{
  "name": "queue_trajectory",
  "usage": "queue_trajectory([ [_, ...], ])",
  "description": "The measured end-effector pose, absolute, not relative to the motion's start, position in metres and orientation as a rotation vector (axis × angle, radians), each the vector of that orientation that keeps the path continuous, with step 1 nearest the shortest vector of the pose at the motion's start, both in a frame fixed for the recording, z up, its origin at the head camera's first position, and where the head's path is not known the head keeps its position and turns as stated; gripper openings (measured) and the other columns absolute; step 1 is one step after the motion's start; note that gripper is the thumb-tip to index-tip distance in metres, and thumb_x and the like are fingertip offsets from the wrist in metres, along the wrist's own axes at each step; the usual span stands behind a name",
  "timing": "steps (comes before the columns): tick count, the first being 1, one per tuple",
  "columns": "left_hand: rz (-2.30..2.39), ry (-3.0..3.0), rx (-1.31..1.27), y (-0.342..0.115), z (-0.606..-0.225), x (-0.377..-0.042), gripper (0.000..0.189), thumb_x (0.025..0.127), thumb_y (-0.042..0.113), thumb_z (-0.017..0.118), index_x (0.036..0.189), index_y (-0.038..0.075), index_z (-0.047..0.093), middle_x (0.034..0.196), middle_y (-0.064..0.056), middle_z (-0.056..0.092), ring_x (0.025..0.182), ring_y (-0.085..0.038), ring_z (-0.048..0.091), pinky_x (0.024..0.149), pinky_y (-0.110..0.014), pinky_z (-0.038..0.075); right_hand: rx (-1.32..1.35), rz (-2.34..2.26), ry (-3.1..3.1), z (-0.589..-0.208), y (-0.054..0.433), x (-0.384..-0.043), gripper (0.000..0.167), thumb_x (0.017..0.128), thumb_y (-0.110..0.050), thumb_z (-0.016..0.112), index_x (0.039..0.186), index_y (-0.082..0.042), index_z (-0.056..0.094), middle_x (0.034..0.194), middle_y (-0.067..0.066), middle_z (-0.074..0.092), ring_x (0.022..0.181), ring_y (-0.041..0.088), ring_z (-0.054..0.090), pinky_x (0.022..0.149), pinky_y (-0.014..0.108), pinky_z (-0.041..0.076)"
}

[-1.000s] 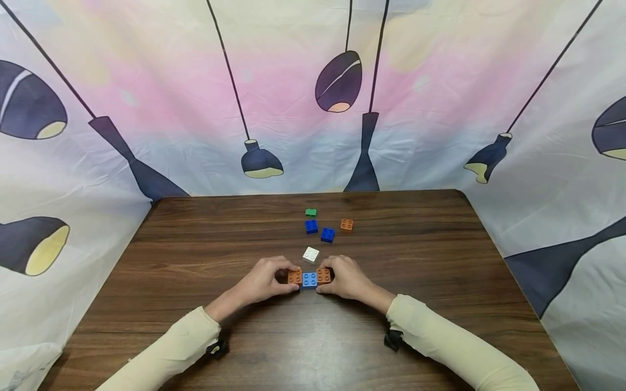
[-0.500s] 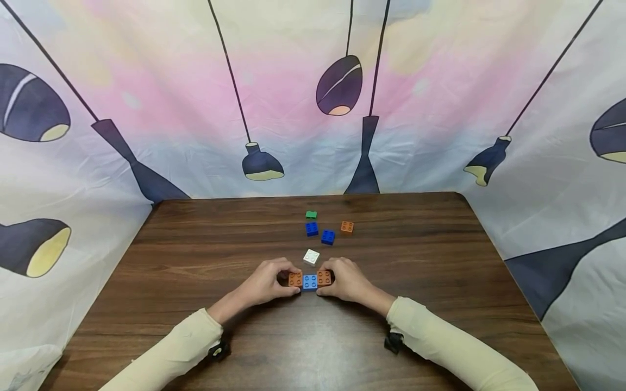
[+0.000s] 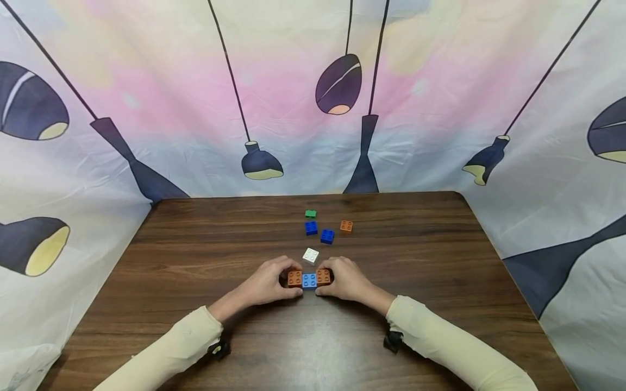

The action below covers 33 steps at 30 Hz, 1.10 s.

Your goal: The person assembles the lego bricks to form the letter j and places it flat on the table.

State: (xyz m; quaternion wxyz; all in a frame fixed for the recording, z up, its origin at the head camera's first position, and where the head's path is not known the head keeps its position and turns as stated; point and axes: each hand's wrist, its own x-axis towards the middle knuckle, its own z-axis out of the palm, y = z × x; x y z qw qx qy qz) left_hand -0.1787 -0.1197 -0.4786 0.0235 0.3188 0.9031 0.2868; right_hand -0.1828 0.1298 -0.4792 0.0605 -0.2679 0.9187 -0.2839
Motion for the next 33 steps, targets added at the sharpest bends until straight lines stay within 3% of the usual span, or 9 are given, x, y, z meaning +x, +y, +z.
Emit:
queue_trajectory([
  [6,0.867,2.789,0.967,-0.111,-0.478,-0.18,0.051,0.084,0.042,0.082,0.124,0.013,0.067,0.118,-0.002,0.068,0.105,-0.016,0.062,0.085,-0.036,0.05,-0.857,-0.893,2.743,-0.469,0.138,-0.184,0.051,0.082,-0.041,0.086,0.121,-0.012,0.072,0.112,0.0,0.072,0.094,0.012,0.064,0.078,0.035,0.052],
  [10,0.889,2.778,0.962,-0.105,-0.478,-0.18,0.049,0.085,0.04,0.083,0.122,0.013,0.068,0.12,-0.002,0.068,0.109,-0.019,0.062,0.091,-0.041,0.05,-0.865,-0.934,2.763,-0.461,0.144,-0.189,0.047,0.087,-0.043,0.082,0.121,-0.013,0.072,0.115,0.001,0.073,0.104,0.017,0.067,0.088,0.041,0.054],
  [17,0.899,2.769,0.929,-0.094,-0.481,-0.179,0.047,0.086,0.042,0.081,0.122,0.013,0.069,0.12,-0.002,0.069,0.113,-0.021,0.061,0.096,-0.046,0.048,-0.814,-1.009,2.802,-0.451,0.153,-0.199,0.043,0.091,-0.04,0.078,0.122,-0.011,0.072,0.116,0.003,0.072,0.103,0.021,0.067,0.087,0.044,0.055],
  [26,0.888,2.775,0.947,-0.084,-0.484,-0.181,0.05,0.087,0.042,0.081,0.125,0.01,0.07,0.119,-0.003,0.072,0.113,-0.021,0.062,0.096,-0.044,0.049,-0.669,-1.069,2.868,-0.453,0.161,-0.219,0.042,0.092,-0.037,0.077,0.123,-0.009,0.072,0.118,0.006,0.071,0.107,0.025,0.066,0.089,0.047,0.054],
  [33,0.896,2.79,0.993,-0.081,-0.486,-0.182,0.043,0.088,0.039,0.081,0.119,0.01,0.073,0.113,-0.002,0.074,0.104,-0.018,0.064,0.088,-0.037,0.051,-0.557,-1.119,2.94,-0.453,0.169,-0.235,0.041,0.091,-0.033,0.079,0.123,-0.008,0.071,0.117,0.01,0.071,0.103,0.027,0.067,0.088,0.048,0.054],
])
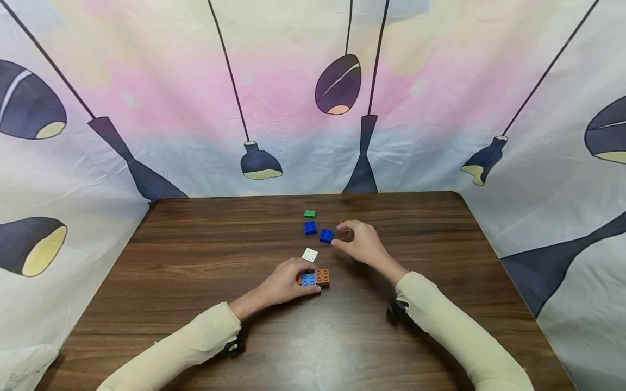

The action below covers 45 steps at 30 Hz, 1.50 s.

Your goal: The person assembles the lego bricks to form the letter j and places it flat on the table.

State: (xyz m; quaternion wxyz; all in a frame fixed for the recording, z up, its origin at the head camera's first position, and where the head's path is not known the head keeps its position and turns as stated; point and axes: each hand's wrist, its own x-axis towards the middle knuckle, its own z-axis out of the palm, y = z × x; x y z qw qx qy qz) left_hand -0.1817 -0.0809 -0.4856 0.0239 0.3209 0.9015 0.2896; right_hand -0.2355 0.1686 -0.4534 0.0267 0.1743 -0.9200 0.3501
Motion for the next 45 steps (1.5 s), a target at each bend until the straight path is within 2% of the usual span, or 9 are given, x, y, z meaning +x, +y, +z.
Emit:
queue_trajectory([
  [17,0.88,2.776,1.013,-0.081,-0.488,-0.182,0.041,0.089,0.036,0.08,0.12,0.009,0.073,0.118,-0.004,0.073,0.112,-0.023,0.065,0.096,-0.045,0.051,0.442,1.117,-2.812,-0.472,0.194,-0.268,0.048,0.091,-0.032,0.08,0.129,-0.005,0.068,0.127,0.017,0.068,0.113,0.037,0.064,0.093,0.055,0.051],
  [28,0.864,2.772,1.0,-0.08,-0.486,-0.182,0.041,0.089,0.036,0.081,0.12,0.01,0.073,0.115,-0.003,0.074,0.108,-0.022,0.066,0.092,-0.044,0.052,0.422,1.101,-2.878,-0.481,0.194,-0.281,0.052,0.09,-0.031,0.08,0.133,-0.005,0.066,0.129,0.019,0.066,0.111,0.036,0.062,0.09,0.054,0.051],
  [36,0.866,2.77,1.002,-0.081,-0.486,-0.183,0.04,0.089,0.036,0.081,0.119,0.01,0.074,0.114,-0.003,0.074,0.105,-0.021,0.067,0.091,-0.043,0.052,0.424,1.067,-2.91,-0.485,0.191,-0.289,0.053,0.09,-0.03,0.081,0.134,-0.004,0.066,0.129,0.02,0.066,0.114,0.036,0.062,0.093,0.054,0.051],
  [45,0.857,2.778,0.999,-0.08,-0.487,-0.184,0.04,0.088,0.036,0.081,0.119,0.01,0.074,0.113,-0.003,0.074,0.102,-0.019,0.066,0.087,-0.039,0.052,0.423,1.046,-2.932,-0.486,0.19,-0.292,0.048,0.091,-0.026,0.08,0.132,-0.003,0.068,0.129,0.02,0.067,0.115,0.036,0.063,0.095,0.053,0.051],
])
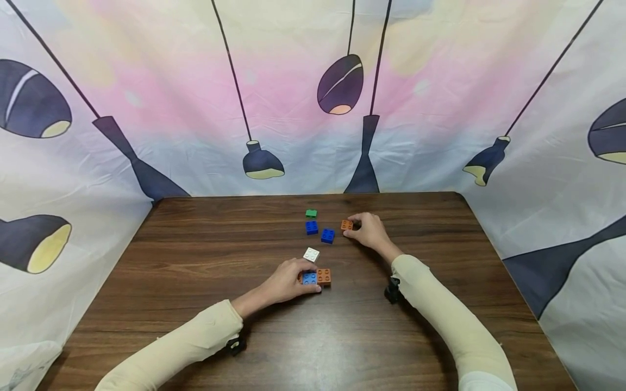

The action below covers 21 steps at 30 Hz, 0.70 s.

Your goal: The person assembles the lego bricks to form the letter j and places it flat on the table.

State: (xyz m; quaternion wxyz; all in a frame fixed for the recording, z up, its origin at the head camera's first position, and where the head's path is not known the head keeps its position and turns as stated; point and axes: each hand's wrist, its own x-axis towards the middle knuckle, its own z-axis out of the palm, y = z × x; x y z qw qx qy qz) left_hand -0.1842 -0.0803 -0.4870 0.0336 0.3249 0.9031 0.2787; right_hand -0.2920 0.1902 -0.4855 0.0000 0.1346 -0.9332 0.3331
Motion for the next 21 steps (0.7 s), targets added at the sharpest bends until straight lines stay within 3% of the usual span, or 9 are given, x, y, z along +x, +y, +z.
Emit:
queue_trajectory([
  [21,0.887,2.768,1.007,-0.081,-0.489,-0.185,0.04,0.088,0.036,0.082,0.118,0.01,0.074,0.112,-0.002,0.075,0.104,-0.021,0.067,0.091,-0.044,0.052,0.442,1.089,-2.919,-0.465,0.187,-0.281,0.046,0.091,-0.028,0.079,0.131,-0.009,0.068,0.124,0.016,0.07,0.108,0.032,0.067,0.089,0.05,0.054],
])
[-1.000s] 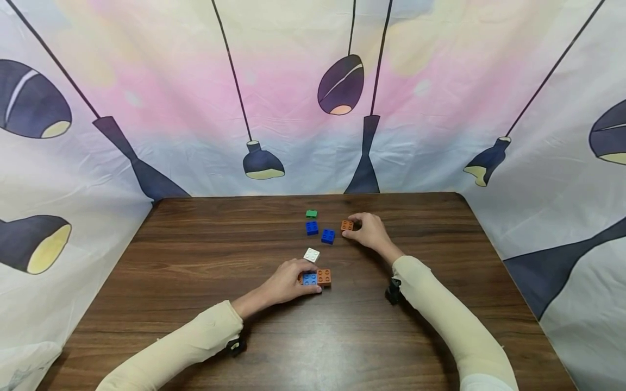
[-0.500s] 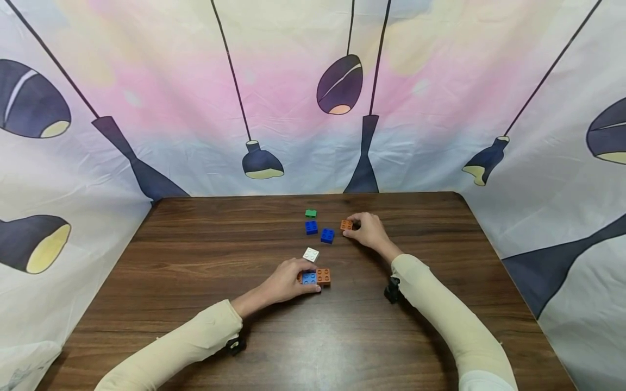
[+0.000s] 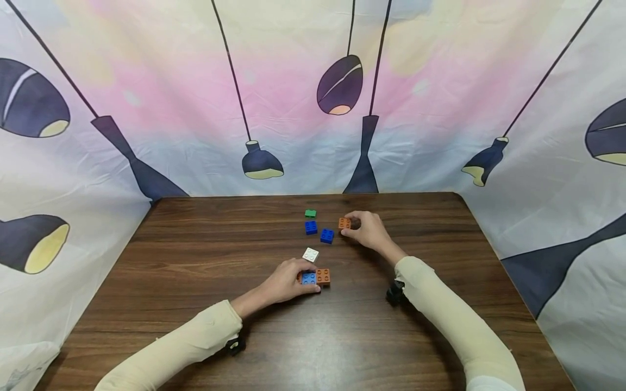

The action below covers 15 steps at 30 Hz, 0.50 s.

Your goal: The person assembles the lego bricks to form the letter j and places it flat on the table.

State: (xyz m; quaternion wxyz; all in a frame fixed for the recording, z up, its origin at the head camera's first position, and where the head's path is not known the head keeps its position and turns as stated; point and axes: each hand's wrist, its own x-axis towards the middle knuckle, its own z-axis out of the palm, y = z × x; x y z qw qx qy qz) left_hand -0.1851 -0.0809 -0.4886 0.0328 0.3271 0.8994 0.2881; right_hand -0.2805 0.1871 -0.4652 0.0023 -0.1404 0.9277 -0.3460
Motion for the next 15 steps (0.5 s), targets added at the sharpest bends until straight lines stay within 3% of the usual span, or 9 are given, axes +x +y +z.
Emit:
queue_trajectory([
  [15,0.916,2.758,1.003,-0.081,-0.491,-0.186,0.041,0.087,0.036,0.082,0.117,0.009,0.074,0.111,-0.002,0.075,0.103,-0.02,0.067,0.091,-0.043,0.052,-0.584,-1.094,2.915,-0.454,0.175,-0.251,0.044,0.091,-0.031,0.08,0.13,-0.013,0.07,0.127,0.01,0.07,0.116,0.03,0.065,0.093,0.051,0.052],
])
